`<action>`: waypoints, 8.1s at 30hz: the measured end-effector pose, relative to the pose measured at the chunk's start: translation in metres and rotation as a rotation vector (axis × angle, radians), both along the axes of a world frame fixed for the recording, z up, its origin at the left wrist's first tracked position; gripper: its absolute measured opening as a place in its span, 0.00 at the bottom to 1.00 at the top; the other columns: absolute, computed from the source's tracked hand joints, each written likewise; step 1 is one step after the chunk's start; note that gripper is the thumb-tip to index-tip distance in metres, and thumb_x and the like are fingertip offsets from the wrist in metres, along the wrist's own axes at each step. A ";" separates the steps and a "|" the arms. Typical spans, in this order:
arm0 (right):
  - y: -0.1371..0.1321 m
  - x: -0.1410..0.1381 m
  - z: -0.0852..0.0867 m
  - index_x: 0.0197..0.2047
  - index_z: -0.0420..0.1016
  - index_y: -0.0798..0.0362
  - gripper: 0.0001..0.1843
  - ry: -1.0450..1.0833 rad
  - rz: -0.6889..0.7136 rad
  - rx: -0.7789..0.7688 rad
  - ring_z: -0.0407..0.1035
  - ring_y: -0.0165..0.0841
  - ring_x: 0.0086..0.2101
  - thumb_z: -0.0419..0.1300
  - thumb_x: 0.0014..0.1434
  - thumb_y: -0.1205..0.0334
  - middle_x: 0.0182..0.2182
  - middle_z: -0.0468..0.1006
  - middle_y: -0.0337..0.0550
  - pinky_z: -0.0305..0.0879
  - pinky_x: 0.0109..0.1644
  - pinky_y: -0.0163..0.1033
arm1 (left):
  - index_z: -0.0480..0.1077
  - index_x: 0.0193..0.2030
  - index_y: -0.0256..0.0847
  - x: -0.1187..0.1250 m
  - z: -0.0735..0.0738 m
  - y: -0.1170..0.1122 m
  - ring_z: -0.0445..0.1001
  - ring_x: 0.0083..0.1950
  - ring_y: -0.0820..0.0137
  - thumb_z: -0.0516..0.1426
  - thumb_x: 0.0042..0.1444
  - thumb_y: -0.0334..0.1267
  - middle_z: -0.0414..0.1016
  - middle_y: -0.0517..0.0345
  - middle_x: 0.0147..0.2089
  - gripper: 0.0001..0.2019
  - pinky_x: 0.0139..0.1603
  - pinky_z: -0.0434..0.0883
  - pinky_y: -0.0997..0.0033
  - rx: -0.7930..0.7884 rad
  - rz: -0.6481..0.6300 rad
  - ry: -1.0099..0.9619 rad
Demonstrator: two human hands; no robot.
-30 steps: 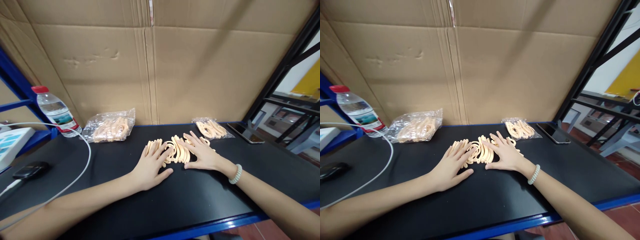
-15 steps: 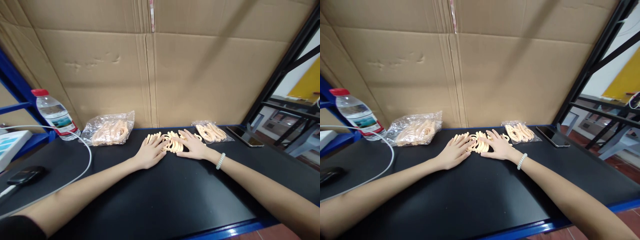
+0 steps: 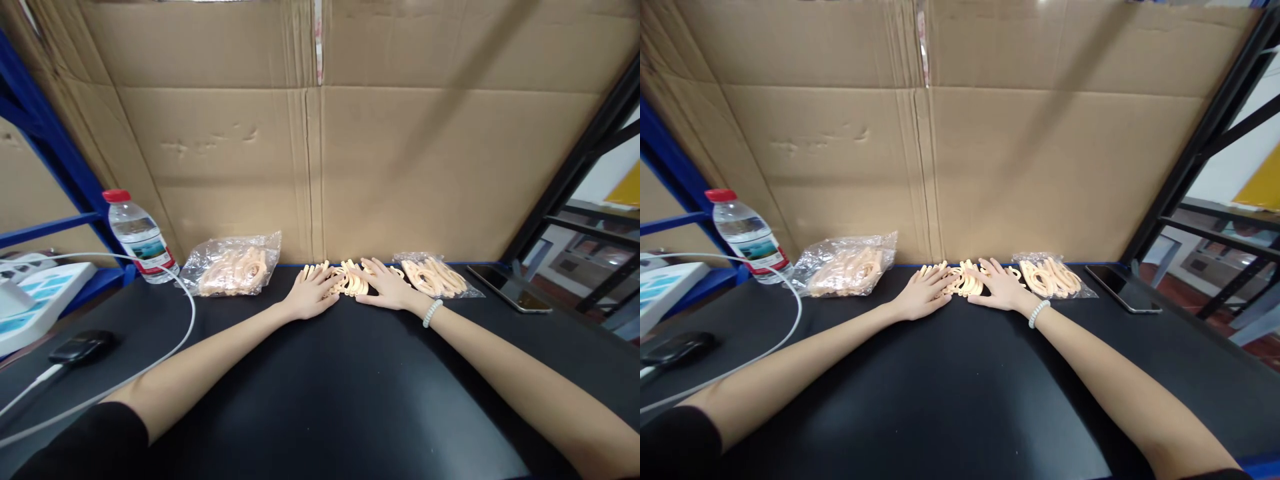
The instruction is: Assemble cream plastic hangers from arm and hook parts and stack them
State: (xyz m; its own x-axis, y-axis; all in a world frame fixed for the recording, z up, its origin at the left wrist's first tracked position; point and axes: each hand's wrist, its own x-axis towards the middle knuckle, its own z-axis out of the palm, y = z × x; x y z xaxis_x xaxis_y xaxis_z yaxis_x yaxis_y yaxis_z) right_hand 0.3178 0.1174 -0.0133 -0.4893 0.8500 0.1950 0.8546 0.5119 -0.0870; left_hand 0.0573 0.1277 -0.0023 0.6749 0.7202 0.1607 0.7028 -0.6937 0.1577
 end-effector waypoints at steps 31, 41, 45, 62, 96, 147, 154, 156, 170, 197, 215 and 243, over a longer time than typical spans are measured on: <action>-0.013 -0.065 0.014 0.53 0.74 0.52 0.16 0.149 -0.023 0.244 0.66 0.42 0.43 0.57 0.64 0.59 0.42 0.71 0.51 0.61 0.46 0.45 | 0.75 0.48 0.40 -0.015 0.010 -0.017 0.66 0.48 0.56 0.56 0.60 0.45 0.68 0.47 0.44 0.15 0.45 0.62 0.57 0.313 0.005 -0.002; 0.003 -0.061 0.013 0.36 0.81 0.49 0.08 0.257 0.056 0.137 0.65 0.37 0.41 0.60 0.63 0.62 0.37 0.72 0.44 0.59 0.47 0.41 | 0.77 0.39 0.42 -0.009 0.015 -0.005 0.69 0.46 0.62 0.56 0.61 0.32 0.71 0.53 0.40 0.08 0.46 0.66 0.61 0.252 -0.091 -0.125; 0.009 -0.056 0.016 0.38 0.82 0.50 0.05 0.316 0.054 0.091 0.66 0.38 0.43 0.63 0.60 0.65 0.38 0.73 0.46 0.61 0.49 0.43 | 0.77 0.37 0.42 -0.010 0.024 0.003 0.72 0.47 0.64 0.56 0.59 0.30 0.73 0.53 0.44 0.08 0.51 0.69 0.62 0.197 -0.085 -0.274; 0.002 -0.076 0.026 0.52 0.72 0.55 0.16 0.635 -0.099 -0.124 0.71 0.32 0.29 0.59 0.60 0.64 0.31 0.78 0.41 0.65 0.36 0.37 | 0.75 0.36 0.40 -0.017 0.023 -0.008 0.77 0.38 0.66 0.56 0.57 0.29 0.80 0.54 0.38 0.07 0.43 0.72 0.68 0.066 -0.072 -0.524; -0.082 -0.066 0.020 0.38 0.69 0.53 0.20 1.506 0.030 -0.846 0.74 0.28 0.29 0.73 0.45 0.60 0.34 0.78 0.40 0.69 0.37 0.36 | 0.68 0.53 0.40 -0.006 0.002 -0.087 0.79 0.37 0.68 0.69 0.44 0.34 0.74 0.57 0.40 0.28 0.46 0.74 0.62 -0.945 0.037 -1.186; -0.085 -0.067 0.007 0.33 0.79 0.56 0.10 1.564 0.037 -1.136 0.76 0.28 0.33 0.73 0.49 0.63 0.30 0.80 0.41 0.72 0.44 0.35 | 0.74 0.31 0.37 0.001 -0.003 -0.099 0.79 0.36 0.63 0.66 0.49 0.36 0.80 0.53 0.34 0.07 0.40 0.74 0.64 -0.605 0.146 -1.190; -0.090 -0.075 0.009 0.29 0.78 0.57 0.12 1.569 -0.002 -1.021 0.75 0.27 0.28 0.74 0.45 0.61 0.26 0.79 0.39 0.73 0.38 0.34 | 0.75 0.30 0.37 0.000 -0.003 -0.102 0.80 0.35 0.62 0.67 0.48 0.35 0.81 0.53 0.32 0.06 0.39 0.75 0.64 -0.549 0.153 -1.148; -0.091 -0.077 0.008 0.28 0.78 0.57 0.13 1.584 0.000 -0.992 0.74 0.27 0.27 0.75 0.43 0.60 0.25 0.79 0.39 0.73 0.36 0.35 | 0.75 0.29 0.37 0.000 -0.002 -0.102 0.80 0.34 0.63 0.67 0.48 0.35 0.81 0.53 0.31 0.06 0.38 0.76 0.65 -0.591 0.143 -1.179; -0.095 -0.083 0.009 0.25 0.74 0.57 0.17 1.590 -0.083 -0.917 0.76 0.30 0.25 0.76 0.40 0.58 0.23 0.79 0.39 0.76 0.33 0.36 | 0.74 0.28 0.37 0.001 0.001 -0.101 0.81 0.33 0.65 0.69 0.44 0.36 0.83 0.54 0.31 0.09 0.39 0.77 0.68 -0.782 0.174 -1.256; -0.102 -0.087 0.007 0.32 0.67 0.52 0.14 1.371 -0.037 -0.519 0.74 0.31 0.24 0.67 0.54 0.55 0.23 0.75 0.36 0.71 0.26 0.34 | 0.63 0.28 0.38 0.000 0.004 -0.097 0.79 0.35 0.69 0.68 0.48 0.36 0.80 0.58 0.33 0.15 0.41 0.72 0.68 -0.854 0.095 -1.246; -0.045 -0.035 0.036 0.31 0.71 0.55 0.17 0.672 -0.350 -0.180 0.67 0.28 0.16 0.51 0.64 0.52 0.18 0.75 0.40 0.62 0.23 0.32 | 0.57 0.22 0.39 0.000 0.003 -0.096 0.76 0.30 0.73 0.68 0.43 0.33 0.79 0.58 0.29 0.20 0.32 0.69 0.73 -0.829 0.130 -1.236; -0.039 -0.029 0.057 0.26 0.69 0.56 0.12 1.280 -0.329 -0.866 0.54 0.17 0.15 0.64 0.56 0.61 0.20 0.71 0.36 0.51 0.14 0.22 | 0.78 0.45 0.38 -0.005 0.001 -0.094 0.76 0.35 0.72 0.69 0.44 0.35 0.78 0.60 0.31 0.18 0.43 0.71 0.71 -0.882 0.132 -1.370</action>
State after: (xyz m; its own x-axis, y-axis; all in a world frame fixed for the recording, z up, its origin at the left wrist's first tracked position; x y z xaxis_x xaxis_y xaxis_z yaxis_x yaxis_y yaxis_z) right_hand 0.2892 0.0780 0.0441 -0.1672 0.9498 -0.2644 0.0479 -0.2600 -0.9644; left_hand 0.0521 0.0335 -0.0010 0.3129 0.9460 0.0845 -0.2440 -0.0059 0.9697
